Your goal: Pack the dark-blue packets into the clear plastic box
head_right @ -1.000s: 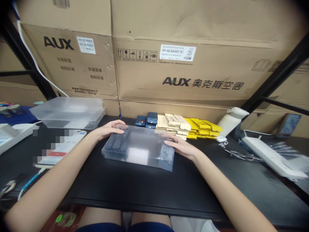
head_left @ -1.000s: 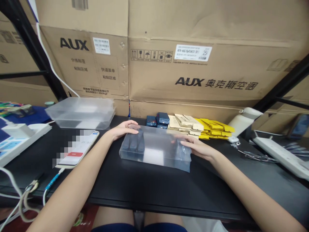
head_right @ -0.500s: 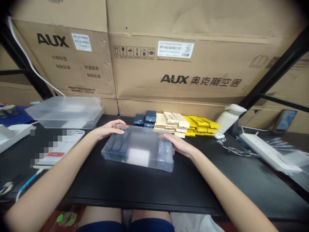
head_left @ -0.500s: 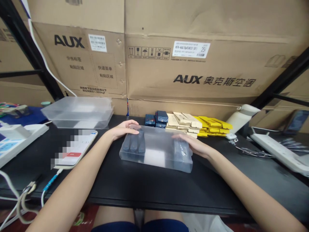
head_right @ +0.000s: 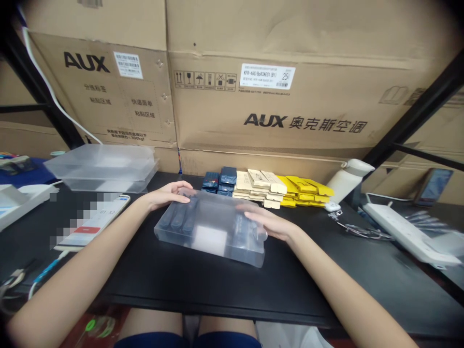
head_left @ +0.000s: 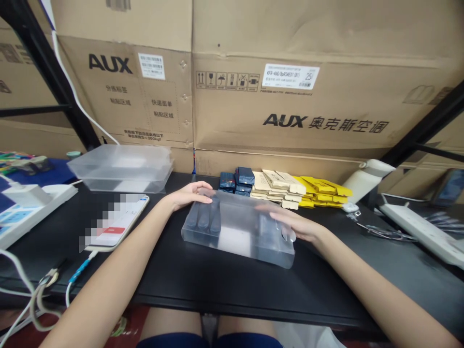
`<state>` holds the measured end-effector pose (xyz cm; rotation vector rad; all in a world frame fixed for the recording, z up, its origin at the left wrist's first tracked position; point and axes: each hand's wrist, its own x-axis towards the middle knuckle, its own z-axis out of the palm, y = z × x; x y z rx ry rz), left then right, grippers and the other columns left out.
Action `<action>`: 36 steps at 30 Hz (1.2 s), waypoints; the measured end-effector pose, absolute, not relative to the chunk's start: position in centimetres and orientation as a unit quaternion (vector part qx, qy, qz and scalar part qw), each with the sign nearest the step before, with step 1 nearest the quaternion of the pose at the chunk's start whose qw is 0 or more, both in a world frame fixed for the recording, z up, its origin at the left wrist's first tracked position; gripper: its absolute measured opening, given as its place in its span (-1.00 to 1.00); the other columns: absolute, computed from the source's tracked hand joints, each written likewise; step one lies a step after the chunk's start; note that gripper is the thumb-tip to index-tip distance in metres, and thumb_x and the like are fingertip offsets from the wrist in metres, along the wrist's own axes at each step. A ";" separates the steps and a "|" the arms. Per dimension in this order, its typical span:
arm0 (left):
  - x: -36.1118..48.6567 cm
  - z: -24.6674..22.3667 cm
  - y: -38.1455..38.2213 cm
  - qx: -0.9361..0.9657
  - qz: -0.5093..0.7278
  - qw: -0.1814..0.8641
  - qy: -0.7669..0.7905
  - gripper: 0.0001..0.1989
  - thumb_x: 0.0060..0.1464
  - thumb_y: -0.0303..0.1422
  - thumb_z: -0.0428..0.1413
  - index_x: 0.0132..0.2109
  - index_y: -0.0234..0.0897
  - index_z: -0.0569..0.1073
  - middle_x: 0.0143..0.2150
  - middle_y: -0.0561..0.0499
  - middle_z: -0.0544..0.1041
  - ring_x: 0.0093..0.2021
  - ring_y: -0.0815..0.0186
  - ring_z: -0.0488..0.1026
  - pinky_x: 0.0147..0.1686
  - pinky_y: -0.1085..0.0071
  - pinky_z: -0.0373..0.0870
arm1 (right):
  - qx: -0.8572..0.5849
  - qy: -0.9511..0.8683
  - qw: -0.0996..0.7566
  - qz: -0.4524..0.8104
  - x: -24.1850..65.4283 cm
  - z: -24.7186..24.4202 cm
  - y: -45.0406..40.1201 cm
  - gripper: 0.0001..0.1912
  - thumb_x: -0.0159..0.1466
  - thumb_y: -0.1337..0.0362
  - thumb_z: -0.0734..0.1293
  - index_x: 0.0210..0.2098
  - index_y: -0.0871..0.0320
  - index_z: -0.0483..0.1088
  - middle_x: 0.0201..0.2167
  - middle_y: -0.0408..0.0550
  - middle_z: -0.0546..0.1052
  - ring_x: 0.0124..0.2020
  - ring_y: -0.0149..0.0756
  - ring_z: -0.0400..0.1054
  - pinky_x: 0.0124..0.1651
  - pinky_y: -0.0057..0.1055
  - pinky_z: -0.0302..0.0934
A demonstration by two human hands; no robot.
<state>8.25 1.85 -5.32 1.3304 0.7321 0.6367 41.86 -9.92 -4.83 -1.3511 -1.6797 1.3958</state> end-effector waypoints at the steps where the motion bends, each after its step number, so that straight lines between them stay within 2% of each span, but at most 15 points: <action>1: 8.3 -5.3 1.8 0.594 0.282 0.680 0.325 -0.45 -0.35 -0.44 0.43 -0.15 -0.28 0.42 -0.09 -0.01 0.57 -0.22 0.34 0.54 -0.15 0.37 0.44 | -0.508 -0.629 0.285 0.516 41.8 -4.8 -9.9 -0.47 0.17 -0.12 0.37 0.07 -0.05 0.46 0.25 -0.05 0.32 0.20 0.00 0.23 -0.15 -0.28 0.41; 4: 8.3 -5.2 1.7 0.596 0.279 0.678 0.326 -0.45 -0.34 -0.43 0.42 -0.14 -0.28 0.42 -0.09 -0.02 0.57 -0.21 0.33 0.54 -0.14 0.36 0.44 | -0.507 -0.631 0.284 0.513 41.5 -4.6 -10.0 -0.50 0.17 -0.12 0.37 0.03 -0.07 0.48 0.24 -0.06 0.34 0.19 -0.03 0.24 -0.21 -0.37 0.40; 8: 8.3 -5.2 1.7 0.597 0.279 0.676 0.329 -0.46 -0.34 -0.44 0.43 -0.14 -0.28 0.43 -0.06 -0.04 0.56 -0.16 0.30 0.54 -0.07 0.32 0.42 | -0.507 -0.603 0.279 0.549 41.3 -4.7 -10.2 -0.53 0.11 0.03 0.47 0.00 -0.02 0.50 0.14 -0.05 0.45 -0.06 -0.21 0.42 -0.24 -0.42 0.39; 12: 8.3 -5.3 1.8 0.597 0.281 0.679 0.323 -0.46 -0.35 -0.44 0.43 -0.15 -0.28 0.43 -0.06 -0.05 0.56 -0.09 0.24 0.53 0.00 0.25 0.40 | -0.467 -0.545 0.344 0.605 40.4 -4.9 -10.1 -0.58 0.01 0.24 0.54 -0.11 0.02 0.54 0.01 -0.11 0.54 -0.14 -0.34 0.46 -0.19 -0.49 0.38; 17: 8.6 -5.6 1.9 0.620 0.288 0.654 0.325 -0.49 -0.32 -0.41 0.43 -0.16 -0.27 0.45 -0.09 -0.03 0.56 -0.07 0.26 0.51 0.05 0.26 0.35 | -0.452 -0.491 0.421 0.615 39.3 -5.0 -9.9 -0.59 0.02 0.30 0.53 -0.12 0.02 0.52 -0.13 -0.14 0.58 -0.18 -0.35 0.49 -0.25 -0.54 0.39; 20: 8.8 -5.7 1.9 0.624 0.287 0.651 0.323 -0.48 -0.33 -0.41 0.43 -0.16 -0.27 0.44 -0.09 -0.03 0.56 -0.09 0.27 0.52 0.05 0.24 0.34 | -0.458 -0.502 0.410 0.608 39.3 -5.1 -9.8 -0.60 0.02 0.26 0.53 -0.12 0.06 0.51 -0.10 -0.10 0.57 -0.13 -0.30 0.49 -0.17 -0.47 0.40; 27: 9.1 -5.8 1.8 0.633 0.288 0.647 0.312 -0.49 -0.33 -0.40 0.43 -0.17 -0.28 0.44 -0.11 -0.04 0.56 -0.07 0.26 0.50 0.05 0.23 0.33 | -0.430 -0.582 0.378 0.578 39.6 -5.3 -10.0 -0.63 0.01 0.22 0.54 -0.19 0.12 0.48 -0.09 -0.03 0.58 -0.03 -0.19 0.46 0.11 -0.18 0.30; 36: 9.9 -5.5 1.1 0.664 0.286 0.622 0.300 -0.52 -0.30 -0.39 0.42 -0.18 -0.29 0.44 -0.12 -0.04 0.52 -0.02 0.24 0.45 0.02 0.24 0.34 | -0.435 -0.644 0.404 0.483 39.3 -5.9 -9.5 -0.67 0.04 0.21 0.52 -0.23 0.10 0.42 -0.10 -0.01 0.59 0.00 -0.16 0.45 0.13 -0.08 0.24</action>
